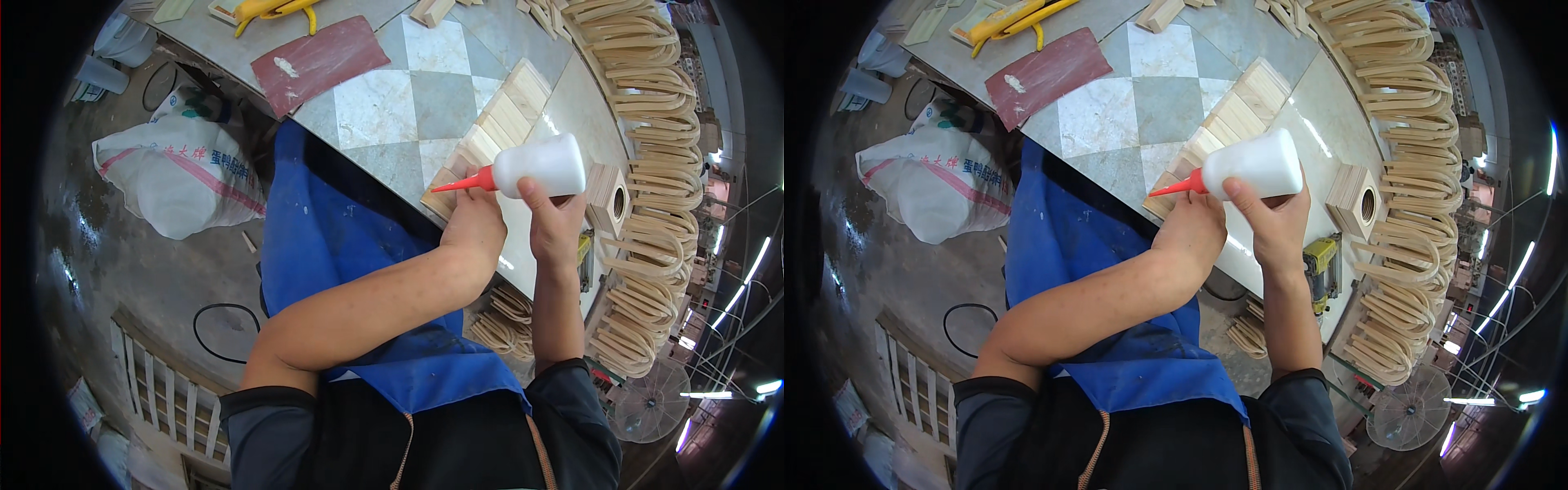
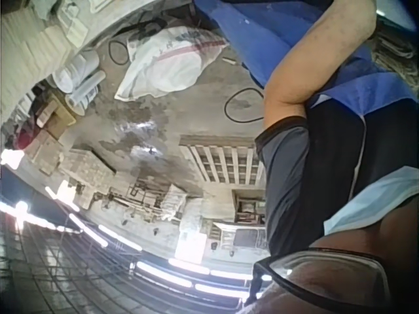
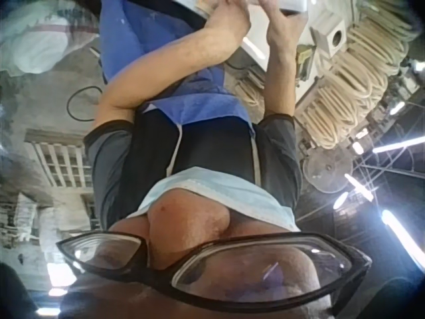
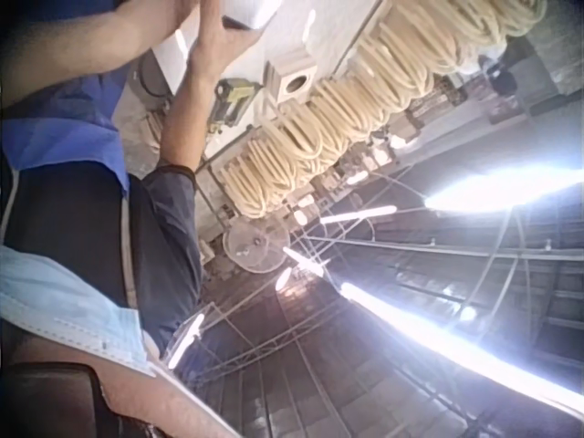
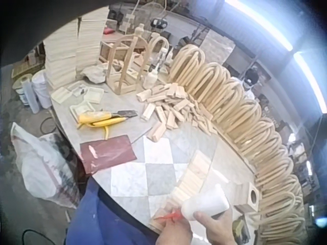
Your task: Assembling wooden furniture components using glue and a pneumatic nail gun.
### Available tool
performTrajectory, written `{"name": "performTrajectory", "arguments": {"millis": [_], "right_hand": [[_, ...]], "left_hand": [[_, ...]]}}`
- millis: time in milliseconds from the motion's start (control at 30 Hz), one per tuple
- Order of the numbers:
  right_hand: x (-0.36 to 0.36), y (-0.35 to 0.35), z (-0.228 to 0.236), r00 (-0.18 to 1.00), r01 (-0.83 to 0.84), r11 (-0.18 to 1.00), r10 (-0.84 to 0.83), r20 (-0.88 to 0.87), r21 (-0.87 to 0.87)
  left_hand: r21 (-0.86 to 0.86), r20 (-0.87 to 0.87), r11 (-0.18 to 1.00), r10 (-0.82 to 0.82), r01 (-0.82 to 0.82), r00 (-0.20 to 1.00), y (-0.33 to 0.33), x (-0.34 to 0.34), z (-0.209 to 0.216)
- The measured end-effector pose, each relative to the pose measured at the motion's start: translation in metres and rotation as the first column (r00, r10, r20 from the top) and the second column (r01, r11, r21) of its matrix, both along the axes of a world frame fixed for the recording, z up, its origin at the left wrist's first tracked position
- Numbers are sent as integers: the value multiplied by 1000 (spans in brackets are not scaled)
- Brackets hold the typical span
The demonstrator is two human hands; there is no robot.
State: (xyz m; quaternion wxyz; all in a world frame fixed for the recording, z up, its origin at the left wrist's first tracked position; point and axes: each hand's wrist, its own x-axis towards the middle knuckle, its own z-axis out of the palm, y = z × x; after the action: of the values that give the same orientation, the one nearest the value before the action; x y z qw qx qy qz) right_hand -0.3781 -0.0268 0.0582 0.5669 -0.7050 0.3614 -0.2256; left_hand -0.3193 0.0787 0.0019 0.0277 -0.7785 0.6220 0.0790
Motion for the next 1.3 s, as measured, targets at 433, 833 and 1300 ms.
{"name": "performTrajectory", "arguments": {"millis": [433, 833, 1300], "right_hand": [[-3, -7, -12, 910, 44, 786, -286, 300, 616], [-6, -11, 4, 960, 24, 970, -90, 264, 243], [11, 7, 11, 986, -162, 972, 152, -71, -169]], "left_hand": [[-196, 36, 981, 11, -4, 999, 7, 5, -9], [-6, -124, 1000, 9, -10, 992, 0, 6, 0], [15, 37, 998, -62, 61, 997, -3, -2, -10]]}}
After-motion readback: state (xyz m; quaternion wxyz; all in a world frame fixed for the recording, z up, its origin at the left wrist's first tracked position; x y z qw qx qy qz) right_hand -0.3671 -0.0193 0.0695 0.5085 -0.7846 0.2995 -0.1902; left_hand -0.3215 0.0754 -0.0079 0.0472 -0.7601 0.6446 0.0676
